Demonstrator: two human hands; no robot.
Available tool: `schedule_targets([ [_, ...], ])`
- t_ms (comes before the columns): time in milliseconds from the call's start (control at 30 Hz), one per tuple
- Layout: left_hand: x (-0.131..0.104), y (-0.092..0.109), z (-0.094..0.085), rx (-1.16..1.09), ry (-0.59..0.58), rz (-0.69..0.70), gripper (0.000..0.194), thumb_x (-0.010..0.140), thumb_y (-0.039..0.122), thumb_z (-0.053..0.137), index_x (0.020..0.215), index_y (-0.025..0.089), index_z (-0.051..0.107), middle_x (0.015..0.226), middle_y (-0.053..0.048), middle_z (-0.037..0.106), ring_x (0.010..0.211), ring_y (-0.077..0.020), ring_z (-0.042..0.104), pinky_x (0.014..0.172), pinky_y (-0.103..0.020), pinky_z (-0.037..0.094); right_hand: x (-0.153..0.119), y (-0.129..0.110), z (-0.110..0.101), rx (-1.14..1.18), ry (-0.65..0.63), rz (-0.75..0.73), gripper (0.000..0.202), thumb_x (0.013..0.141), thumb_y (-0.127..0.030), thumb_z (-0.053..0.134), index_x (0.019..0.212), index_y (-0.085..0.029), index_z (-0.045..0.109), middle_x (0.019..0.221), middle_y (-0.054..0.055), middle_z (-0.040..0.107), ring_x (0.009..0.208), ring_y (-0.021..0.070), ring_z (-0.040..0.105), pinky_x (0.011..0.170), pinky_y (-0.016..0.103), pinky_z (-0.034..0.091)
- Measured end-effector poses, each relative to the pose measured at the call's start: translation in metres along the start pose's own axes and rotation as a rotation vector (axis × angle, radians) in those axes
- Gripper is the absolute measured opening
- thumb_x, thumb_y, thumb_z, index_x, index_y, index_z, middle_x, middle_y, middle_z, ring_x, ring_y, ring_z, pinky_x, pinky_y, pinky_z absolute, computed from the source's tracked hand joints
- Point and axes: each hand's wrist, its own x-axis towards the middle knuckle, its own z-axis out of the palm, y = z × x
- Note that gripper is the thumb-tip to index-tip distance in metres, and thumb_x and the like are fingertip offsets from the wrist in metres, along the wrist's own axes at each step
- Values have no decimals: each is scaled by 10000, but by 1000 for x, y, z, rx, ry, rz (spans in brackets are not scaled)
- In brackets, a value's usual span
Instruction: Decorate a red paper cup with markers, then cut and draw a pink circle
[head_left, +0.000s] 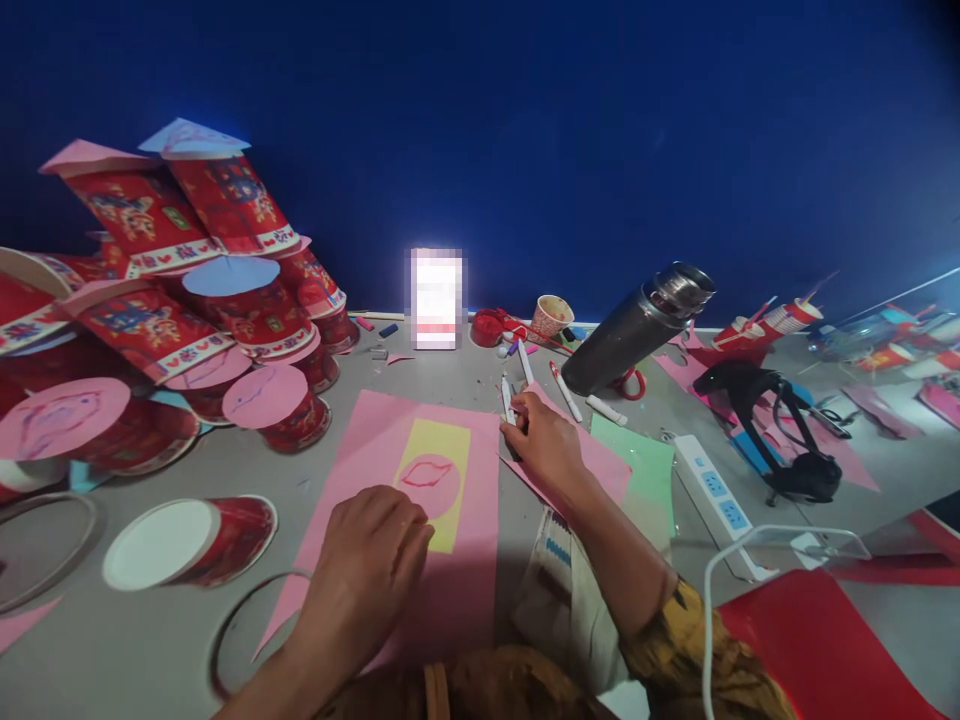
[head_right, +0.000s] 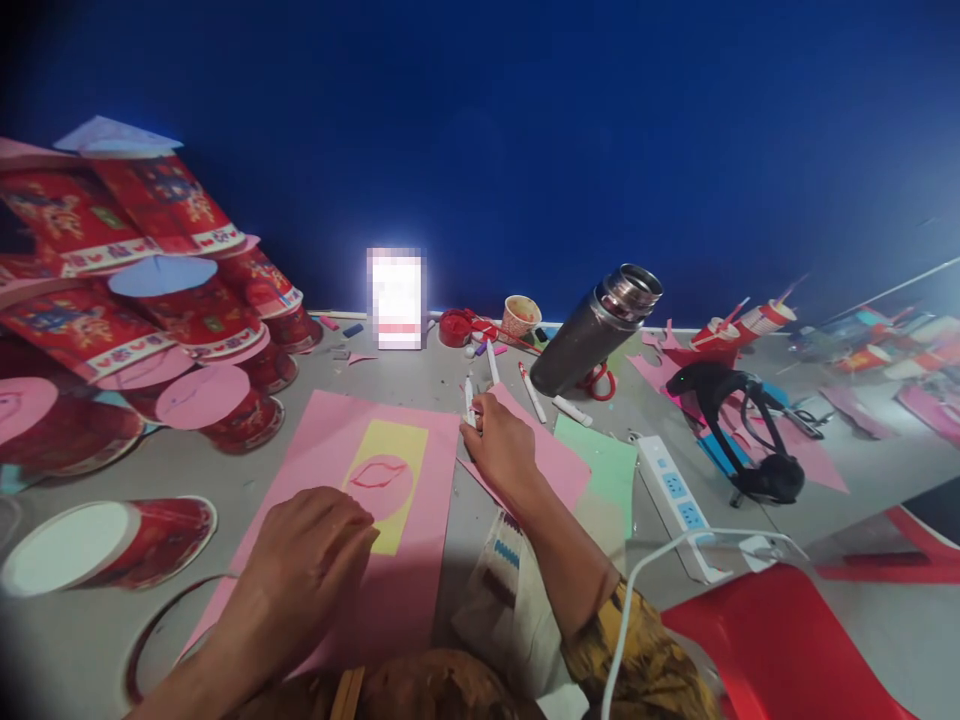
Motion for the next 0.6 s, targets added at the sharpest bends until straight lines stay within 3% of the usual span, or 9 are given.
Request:
schedule_targets([
  [133,-2,6,0,-15,-50,63,305,1075,203,464,834,212,652,808,-21,683,825,-224,633,785,-389,445,-4,0,-1,53,84,-21,399,881,-238,642,1278,-231,677,931,24,756,805,221,676,695,297,411],
  [233,-5,6,1,-9,-32,89,253,1071,201,483,898,213,667,905,-41,728,899,-229,668,818,-390,486,-10,1,-1,381,120,-169,488,891,-236,565,1365,-239,678,866,-5,702,707,169,596,673,287,433],
  [367,-8,5,2,54,0,102,195,1054,201,502,1062,194,696,1159,-103,769,1116,-284,685,926,-446,533,-20,0,2,832,-41,-298,435,909,-314,583,1307,-237,741,895,7,693,686,142,567,645,278,483],
  [500,-10,6,2,86,-54,84,199,1039,187,512,1102,185,700,1177,-107,779,1113,-295,693,925,-469,559,-31,-9,5,1113,-354,-355,638,743,-366,825,1358,-255,702,1056,48,718,869,192,681,736,309,587],
  [533,-10,7,2,87,-63,81,192,1034,181,518,1098,182,699,1165,-107,780,1101,-297,695,915,-470,563,-35,-13,7,1130,-382,-357,679,704,-363,870,1352,-255,700,1063,52,718,897,201,694,746,309,598],
  [600,-9,9,2,86,-69,77,176,1020,162,527,1070,177,696,1136,-107,781,1071,-298,700,893,-469,569,-41,-21,13,1093,-297,-332,504,747,-376,871,1219,-247,747,961,33,716,837,182,693,716,288,597],
])
